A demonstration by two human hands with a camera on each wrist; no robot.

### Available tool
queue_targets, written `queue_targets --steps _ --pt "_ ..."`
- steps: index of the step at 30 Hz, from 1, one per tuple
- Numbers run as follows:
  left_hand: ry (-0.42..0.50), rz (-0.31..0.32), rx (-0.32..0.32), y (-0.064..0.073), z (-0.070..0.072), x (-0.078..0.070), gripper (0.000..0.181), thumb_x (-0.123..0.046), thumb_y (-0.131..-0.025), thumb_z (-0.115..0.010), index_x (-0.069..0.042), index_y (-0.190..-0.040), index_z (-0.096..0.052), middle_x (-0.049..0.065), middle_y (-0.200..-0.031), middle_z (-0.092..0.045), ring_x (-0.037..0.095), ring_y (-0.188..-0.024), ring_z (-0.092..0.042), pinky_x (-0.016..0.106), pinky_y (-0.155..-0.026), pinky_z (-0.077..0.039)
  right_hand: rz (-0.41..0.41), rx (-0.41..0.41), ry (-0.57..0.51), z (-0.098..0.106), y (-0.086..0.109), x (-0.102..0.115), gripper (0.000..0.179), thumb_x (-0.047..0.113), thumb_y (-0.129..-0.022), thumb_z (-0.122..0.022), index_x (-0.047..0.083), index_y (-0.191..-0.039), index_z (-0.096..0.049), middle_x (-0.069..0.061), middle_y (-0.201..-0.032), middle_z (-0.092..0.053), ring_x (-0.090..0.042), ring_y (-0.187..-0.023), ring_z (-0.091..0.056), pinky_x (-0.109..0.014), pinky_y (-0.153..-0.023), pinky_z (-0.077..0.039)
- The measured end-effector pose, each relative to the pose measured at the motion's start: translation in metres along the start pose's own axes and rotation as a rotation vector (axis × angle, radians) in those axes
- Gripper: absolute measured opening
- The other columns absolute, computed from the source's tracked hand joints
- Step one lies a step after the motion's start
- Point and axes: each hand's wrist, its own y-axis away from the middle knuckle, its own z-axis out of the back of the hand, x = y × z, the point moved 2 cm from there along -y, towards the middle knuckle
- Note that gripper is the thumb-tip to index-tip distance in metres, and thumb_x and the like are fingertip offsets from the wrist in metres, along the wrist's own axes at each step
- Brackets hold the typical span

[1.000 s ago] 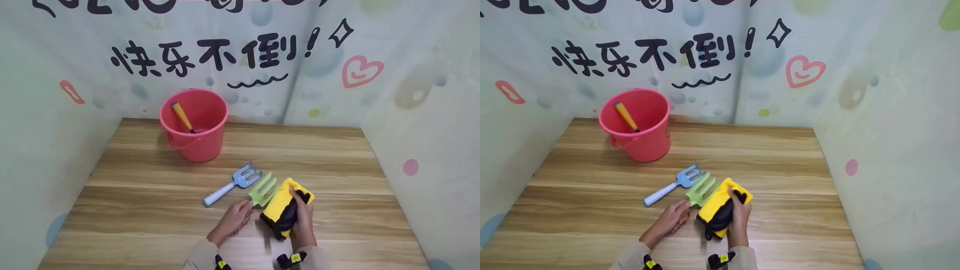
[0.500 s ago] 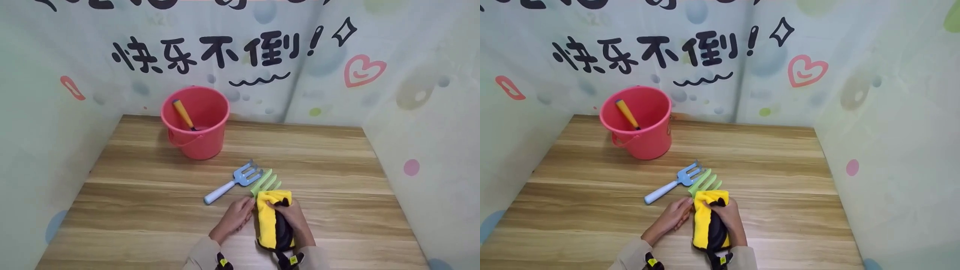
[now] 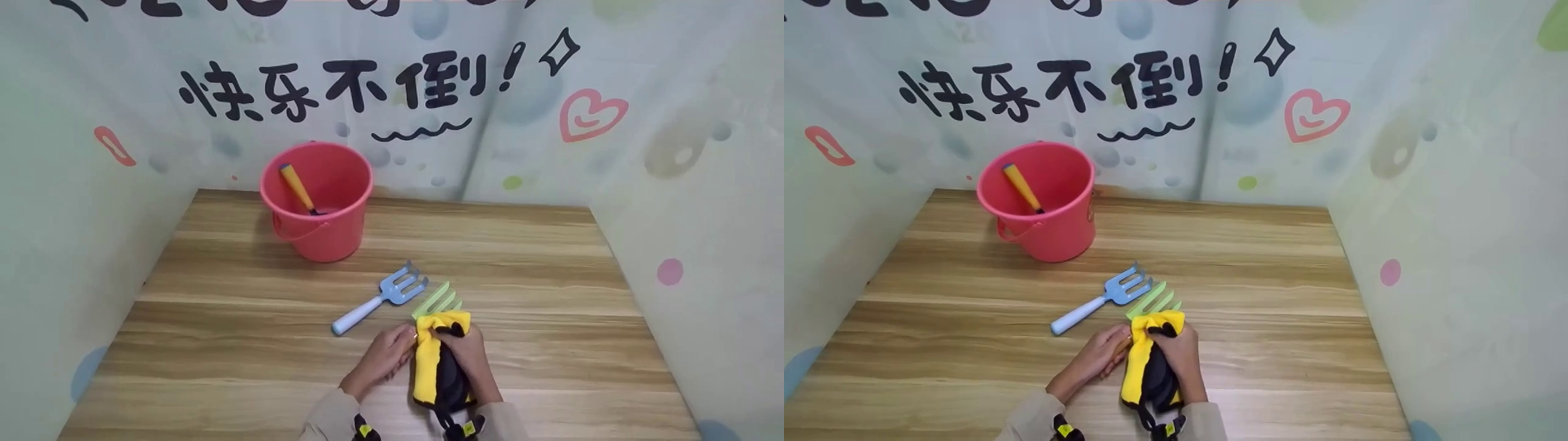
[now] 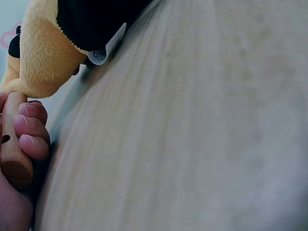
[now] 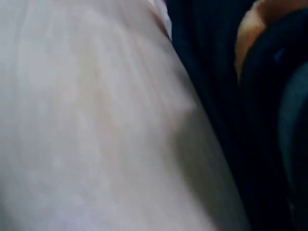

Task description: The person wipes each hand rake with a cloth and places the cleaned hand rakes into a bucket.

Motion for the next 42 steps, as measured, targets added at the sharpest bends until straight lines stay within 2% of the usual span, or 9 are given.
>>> queue_targets --steps 8,14,18,23,25,30,32,36,42 --pt "0.022 -0.033 0.04 -0.001 0.002 0.001 0.036 -0.032 -0.1 -0.042 -0.002 -0.084 -0.054 -0.001 -0.055 -0.047 0.007 -0.037 -0.039 0.018 -0.033 -0.034 -0.064 -0.149 -0.051 0.003 0.0 0.002 0.045 0.013 -0.069 -0.081 -0.006 -0.105 -0.061 -0.009 -0.093 -0.066 -0.006 -0.078 -0.058 -0.019 -0.077 -0.049" --pt "0.019 -0.07 0.059 0.0 0.003 0.0 0.036 -0.03 -0.099 -0.044 -0.003 -0.077 -0.05 -0.001 -0.053 -0.045 0.008 -0.035 -0.038 0.019 -0.031 -0.033 -0.145 -0.257 -0.191 0.01 -0.005 0.002 0.041 0.015 -0.07 -0.08 -0.005 -0.1 -0.061 0.0 -0.079 -0.064 -0.006 -0.07 -0.06 -0.018 -0.069 -0.05" --pt "0.009 -0.085 0.062 0.001 0.003 -0.001 0.035 -0.028 -0.099 -0.045 -0.004 -0.074 -0.049 0.002 -0.051 -0.045 0.008 -0.034 -0.037 0.019 -0.03 -0.032 -0.211 -0.272 -0.282 0.014 -0.007 0.003 0.043 0.018 -0.072 -0.079 -0.004 -0.102 -0.059 0.003 -0.075 -0.063 -0.006 -0.069 -0.061 -0.019 -0.067 -0.052" --pt "0.013 -0.093 0.06 0.002 0.001 -0.001 0.034 -0.023 -0.099 -0.044 -0.001 -0.075 -0.049 0.016 -0.053 -0.046 0.009 -0.033 -0.036 0.02 -0.029 -0.031 -0.267 -0.284 -0.393 0.019 -0.008 0.006 0.048 0.025 -0.074 -0.078 0.0 -0.109 -0.056 0.006 -0.079 -0.063 -0.005 -0.073 -0.061 -0.019 -0.071 -0.052" --pt "0.013 -0.078 0.061 0.003 0.0 0.0 0.033 -0.021 -0.1 -0.043 0.0 -0.075 -0.049 0.015 -0.052 -0.045 0.009 -0.033 -0.036 0.021 -0.028 -0.031 -0.294 -0.289 -0.473 0.022 -0.009 0.006 0.048 0.028 -0.075 -0.077 0.002 -0.109 -0.056 0.007 -0.078 -0.064 -0.005 -0.074 -0.061 -0.019 -0.071 -0.052" --pt "0.054 0.005 0.084 0.008 0.0 -0.002 0.035 -0.027 -0.1 -0.042 0.0 -0.08 -0.05 0.0 -0.051 -0.043 0.007 -0.033 -0.034 0.019 -0.028 -0.029 -0.304 -0.204 -0.83 0.027 0.0 0.016 0.026 0.031 -0.085 -0.069 0.011 -0.098 -0.059 0.004 -0.08 -0.067 -0.009 -0.075 -0.063 -0.022 -0.072 -0.053" --pt "0.061 0.046 0.087 0.01 -0.001 -0.001 0.036 -0.03 -0.1 -0.04 0.0 -0.084 -0.051 -0.002 -0.052 -0.043 0.006 -0.033 -0.033 0.019 -0.028 -0.028 -0.291 -0.179 -0.889 0.027 0.004 0.017 0.02 0.031 -0.088 -0.065 0.013 -0.095 -0.061 0.002 -0.081 -0.068 -0.011 -0.074 -0.064 -0.024 -0.071 -0.054" --pt "0.029 0.1 0.052 0.01 -0.001 0.001 0.039 -0.032 -0.102 -0.036 0.001 -0.089 -0.052 -0.002 -0.052 -0.043 0.006 -0.033 -0.032 0.019 -0.028 -0.028 -0.237 -0.131 -0.708 0.022 0.004 0.004 0.017 0.025 -0.088 -0.065 0.01 -0.093 -0.06 0.0 -0.078 -0.068 -0.013 -0.071 -0.065 -0.027 -0.069 -0.055" --pt "0.032 0.132 0.031 0.008 0.0 0.002 0.042 -0.041 -0.1 -0.035 -0.004 -0.087 -0.051 -0.003 -0.052 -0.044 0.008 -0.033 -0.034 0.021 -0.028 -0.03 -0.158 0.088 -0.424 0.013 0.0 -0.007 0.021 0.007 -0.081 -0.07 0.0 -0.096 -0.059 -0.003 -0.076 -0.067 -0.016 -0.069 -0.066 -0.03 -0.067 -0.056"
